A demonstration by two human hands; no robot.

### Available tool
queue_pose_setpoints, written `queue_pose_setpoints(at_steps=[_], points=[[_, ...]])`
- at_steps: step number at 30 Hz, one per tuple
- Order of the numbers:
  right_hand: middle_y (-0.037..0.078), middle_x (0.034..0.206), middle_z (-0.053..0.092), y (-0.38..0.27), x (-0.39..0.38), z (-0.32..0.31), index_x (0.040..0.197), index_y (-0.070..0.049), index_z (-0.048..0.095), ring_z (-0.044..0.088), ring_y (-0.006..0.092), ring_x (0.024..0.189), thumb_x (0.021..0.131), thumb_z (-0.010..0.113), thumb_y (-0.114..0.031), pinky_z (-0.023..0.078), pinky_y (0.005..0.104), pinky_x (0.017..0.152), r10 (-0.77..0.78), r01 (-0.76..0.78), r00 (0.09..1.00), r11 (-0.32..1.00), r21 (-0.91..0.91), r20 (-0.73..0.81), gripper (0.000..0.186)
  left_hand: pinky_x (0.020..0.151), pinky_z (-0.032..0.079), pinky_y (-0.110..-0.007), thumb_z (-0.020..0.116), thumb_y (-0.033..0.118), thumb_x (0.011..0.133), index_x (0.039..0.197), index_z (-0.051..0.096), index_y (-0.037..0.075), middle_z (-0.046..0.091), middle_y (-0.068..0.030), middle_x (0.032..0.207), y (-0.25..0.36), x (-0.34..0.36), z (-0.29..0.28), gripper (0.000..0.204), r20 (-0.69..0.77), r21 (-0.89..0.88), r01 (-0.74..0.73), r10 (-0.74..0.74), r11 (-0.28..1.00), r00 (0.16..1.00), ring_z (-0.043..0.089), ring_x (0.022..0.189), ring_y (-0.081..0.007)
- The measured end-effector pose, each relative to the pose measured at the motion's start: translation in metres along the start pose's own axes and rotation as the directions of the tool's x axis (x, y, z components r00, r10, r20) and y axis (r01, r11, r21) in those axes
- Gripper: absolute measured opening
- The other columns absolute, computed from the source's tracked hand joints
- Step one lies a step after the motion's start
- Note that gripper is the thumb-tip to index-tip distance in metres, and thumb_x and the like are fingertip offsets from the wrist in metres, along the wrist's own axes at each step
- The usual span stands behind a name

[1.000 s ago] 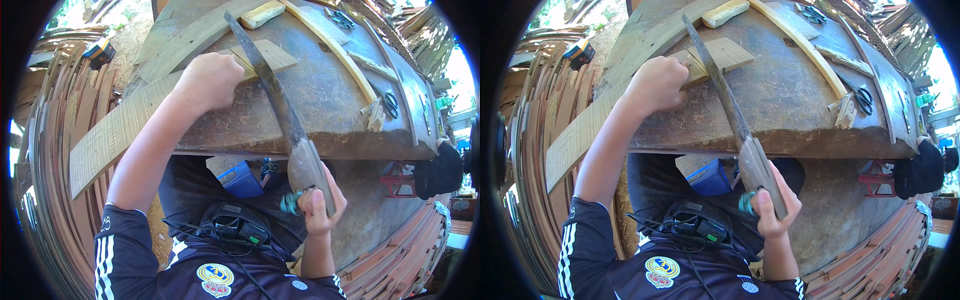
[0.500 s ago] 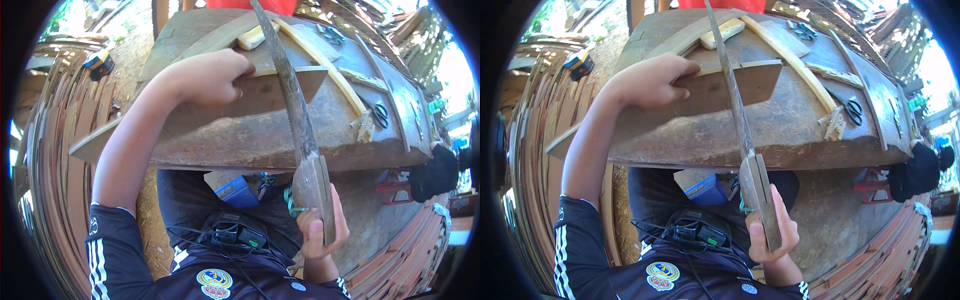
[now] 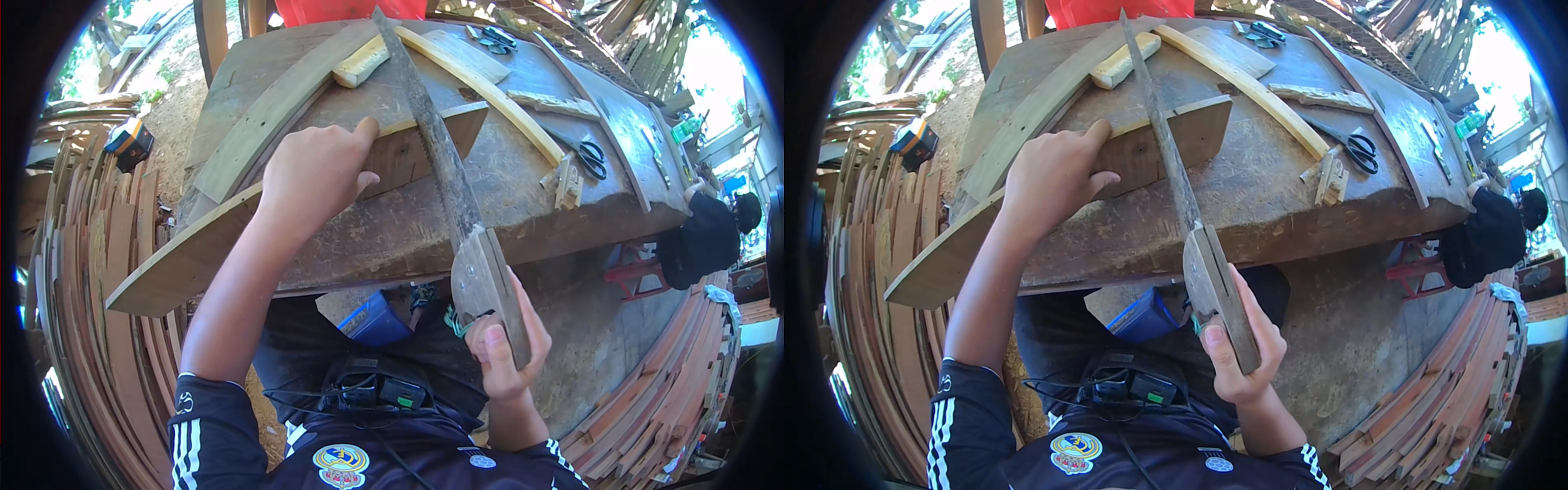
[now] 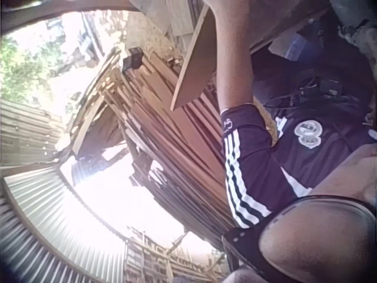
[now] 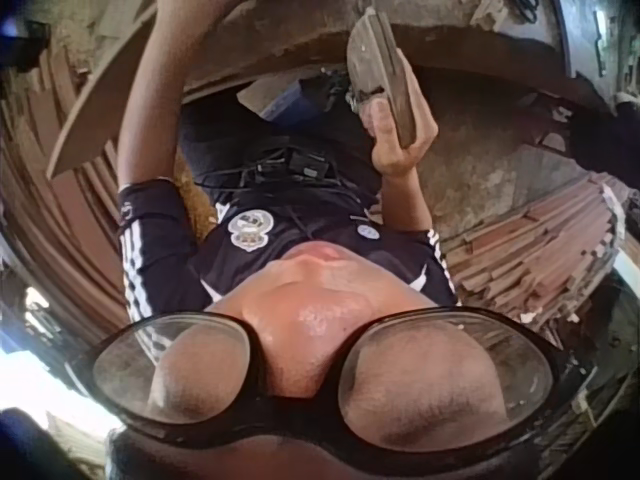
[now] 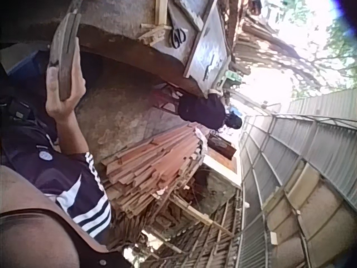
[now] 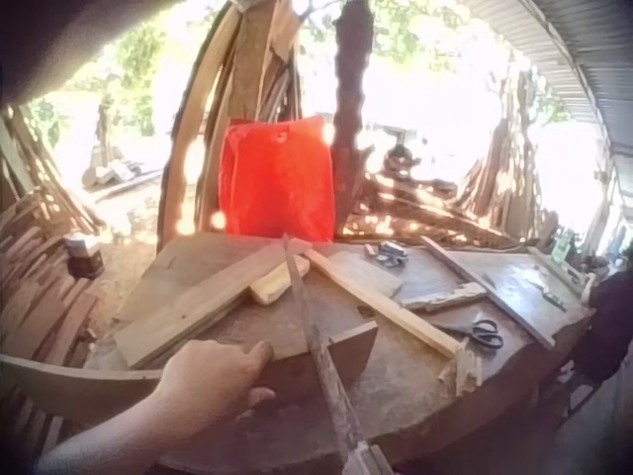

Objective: Sawing a piece of wood and then sanding the edges with sandpaper.

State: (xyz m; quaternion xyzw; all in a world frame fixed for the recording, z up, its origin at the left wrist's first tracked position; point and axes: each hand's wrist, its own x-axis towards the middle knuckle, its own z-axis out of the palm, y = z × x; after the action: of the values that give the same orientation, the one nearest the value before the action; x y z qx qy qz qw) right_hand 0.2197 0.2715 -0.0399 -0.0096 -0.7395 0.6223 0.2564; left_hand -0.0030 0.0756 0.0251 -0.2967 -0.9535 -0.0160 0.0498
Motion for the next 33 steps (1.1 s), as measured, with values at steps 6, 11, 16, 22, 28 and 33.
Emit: queue_pose_setpoints(at_steps=[6, 11, 16, 22, 28, 33], points=[[0.011, 0.09, 0.073, -0.058, 0.006, -0.041, 0.138, 0.016, 0.053, 0.068, 0.0133, 0.078, 0.088, 0.067, -0.015, 0.052, 0.0248, 0.074, 0.245, -0.22, 0.961, 0.958, -0.182, 0.128, 0.061, 0.067, 0.055, -0.043, 0.078, 0.041, 0.083, 0.094, 0.059, 0.01, 0.068, -0.011, 0.079, 0.029, -0.022, 0.029, 0.038, -0.25, 0.057, 0.119, -0.102, 0.991, 0.963, 0.071, 0.076, -0.0288], [0.006, 0.069, 0.064, -0.043, -0.036, -0.087, 0.134, 0.016, 0.058, 0.058, 0.0109, 0.057, 0.091, 0.07, -0.031, 0.045, 0.0234, 0.057, 0.229, -0.221, 0.971, 0.97, -0.105, 0.071, 0.064, 0.071, 0.054, -0.037, 0.077, 0.027, 0.079, 0.098, 0.067, 0.01, 0.07, -0.0071, 0.095, 0.065, -0.059, 0.046, 0.027, -0.293, 0.092, 0.095, -0.064, 0.991, 0.954, 0.065, 0.082, -0.0262], [0.006, 0.068, 0.064, -0.012, -0.076, -0.098, 0.132, 0.016, 0.059, 0.057, 0.0096, 0.054, 0.096, 0.068, -0.037, 0.042, 0.024, 0.051, 0.228, -0.226, 0.972, 0.974, -0.03, 0.062, 0.064, 0.08, 0.055, -0.039, 0.064, 0.013, 0.081, 0.137, 0.061, -0.003, 0.064, -0.0205, 0.136, 0.079, -0.078, 0.091, 0.058, -0.137, 0.277, 0.028, 0.01, 0.96, 0.991, 0.061, 0.102, -0.0277], [0.001, 0.062, 0.052, 0.022, -0.064, -0.069, 0.135, 0.015, 0.057, 0.045, 0.0074, 0.05, 0.103, 0.059, -0.029, 0.036, 0.0248, 0.047, 0.076, -0.074, 0.995, 0.996, -0.044, 0.065, 0.054, 0.102, 0.049, -0.06, 0.055, 0.013, 0.089, 0.143, 0.051, -0.01, 0.055, -0.0318, 0.143, 0.06, -0.064, 0.088, 0.059, -0.061, 0.261, 0.027, -0.012, 0.965, 0.998, 0.049, 0.135, -0.0461], [0.001, 0.063, 0.056, 0.015, -0.082, -0.086, 0.138, 0.015, 0.054, 0.046, 0.0064, 0.051, 0.101, 0.056, -0.021, 0.037, 0.0239, 0.049, 0.227, -0.241, 0.968, 0.96, 0.144, 0.104, 0.052, 0.108, 0.037, -0.071, 0.066, 0.032, 0.087, 0.153, 0.039, -0.002, 0.038, -0.033, 0.156, 0.046, -0.064, 0.073, 0.079, 0.151, 0.048, -0.095, 0.087, 0.994, 0.985, 0.04, 0.142, -0.0517], [0.005, 0.07, 0.066, 0.026, -0.071, -0.075, 0.136, 0.013, 0.058, 0.059, 0.0069, 0.059, 0.096, 0.058, -0.018, 0.045, 0.0219, 0.057, 0.243, -0.238, 0.962, 0.97, -0.059, 0.12, 0.05, 0.121, 0.01, -0.069, 0.057, 0.056, 0.09, 0.157, 0.033, -0.001, 0.015, -0.0275, 0.168, 0.011, -0.054, 0.056, 0.091, 0.301, -0.332, -0.078, 0.184, 0.94, 0.936, 0.014, 0.153, -0.0525]])
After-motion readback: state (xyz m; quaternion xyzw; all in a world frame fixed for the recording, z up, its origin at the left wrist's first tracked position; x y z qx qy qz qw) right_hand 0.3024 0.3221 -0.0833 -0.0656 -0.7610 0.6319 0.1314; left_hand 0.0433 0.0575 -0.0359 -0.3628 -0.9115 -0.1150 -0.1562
